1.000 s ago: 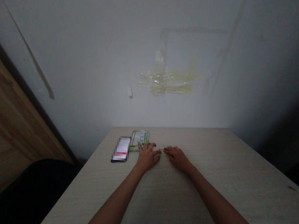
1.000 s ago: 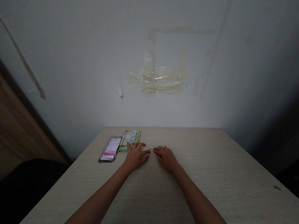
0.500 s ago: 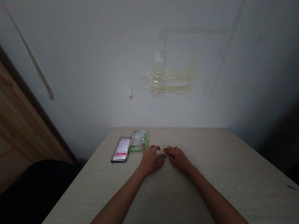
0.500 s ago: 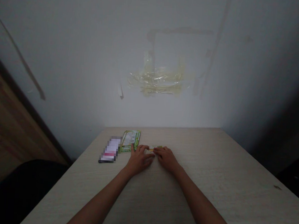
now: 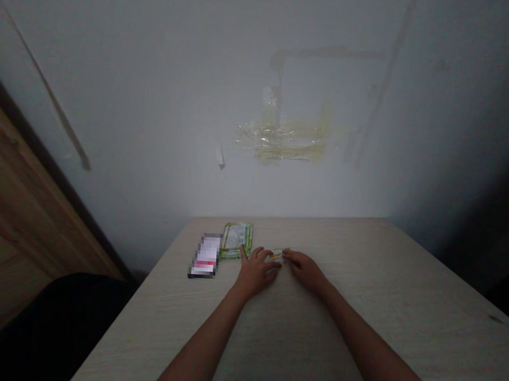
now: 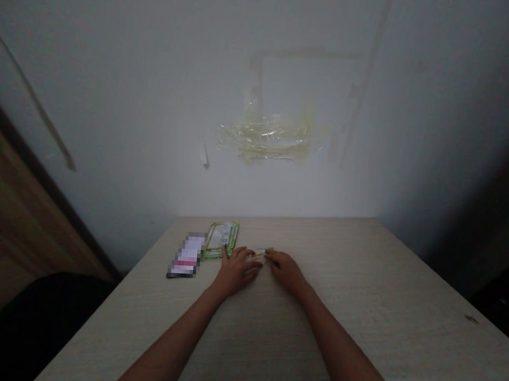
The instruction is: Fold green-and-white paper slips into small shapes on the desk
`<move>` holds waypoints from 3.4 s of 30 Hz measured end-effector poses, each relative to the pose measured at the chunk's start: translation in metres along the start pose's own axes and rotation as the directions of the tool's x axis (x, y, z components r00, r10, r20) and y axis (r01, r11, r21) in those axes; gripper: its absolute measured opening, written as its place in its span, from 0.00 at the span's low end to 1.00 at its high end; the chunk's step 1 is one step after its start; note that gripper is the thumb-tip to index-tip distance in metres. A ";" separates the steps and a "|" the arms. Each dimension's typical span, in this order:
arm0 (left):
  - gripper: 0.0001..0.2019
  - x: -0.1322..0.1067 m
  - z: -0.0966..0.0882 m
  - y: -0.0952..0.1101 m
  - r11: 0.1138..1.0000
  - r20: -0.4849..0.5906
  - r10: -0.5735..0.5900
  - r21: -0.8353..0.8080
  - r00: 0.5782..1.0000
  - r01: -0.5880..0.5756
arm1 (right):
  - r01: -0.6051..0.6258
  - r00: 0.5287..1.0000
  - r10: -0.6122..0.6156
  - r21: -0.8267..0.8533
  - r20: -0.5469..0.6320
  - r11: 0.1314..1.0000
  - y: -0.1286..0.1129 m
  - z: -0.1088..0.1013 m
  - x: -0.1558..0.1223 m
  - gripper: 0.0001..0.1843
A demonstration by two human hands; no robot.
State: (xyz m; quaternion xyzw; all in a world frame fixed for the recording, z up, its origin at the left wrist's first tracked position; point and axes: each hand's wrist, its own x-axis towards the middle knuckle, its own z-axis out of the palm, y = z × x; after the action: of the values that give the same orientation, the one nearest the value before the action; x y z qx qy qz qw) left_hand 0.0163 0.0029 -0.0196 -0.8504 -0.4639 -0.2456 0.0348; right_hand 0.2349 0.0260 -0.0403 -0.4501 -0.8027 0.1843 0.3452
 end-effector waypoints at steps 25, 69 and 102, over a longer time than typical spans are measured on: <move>0.12 0.002 0.001 -0.005 0.996 0.035 -0.088 -0.009 0.995 0.089 | 0.019 1.000 -0.023 -0.186 -0.020 0.982 -0.013 -0.001 0.000 0.17; 0.11 0.002 0.002 -0.003 0.996 0.016 -0.082 -0.020 0.996 0.083 | -0.013 0.999 0.000 -0.261 -0.049 0.965 -0.008 0.000 0.002 0.16; 0.13 0.001 0.000 -0.005 0.990 0.062 -0.114 -0.071 0.991 0.119 | 0.120 0.993 -0.119 -0.347 0.024 0.930 0.001 0.002 0.003 0.18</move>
State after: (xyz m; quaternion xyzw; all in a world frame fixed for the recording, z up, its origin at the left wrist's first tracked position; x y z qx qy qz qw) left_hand 0.0131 0.0065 -0.0196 -0.8294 -0.5041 -0.2396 -0.0249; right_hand 0.2328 0.0287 -0.0410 -0.4543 -0.8489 0.0189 0.2695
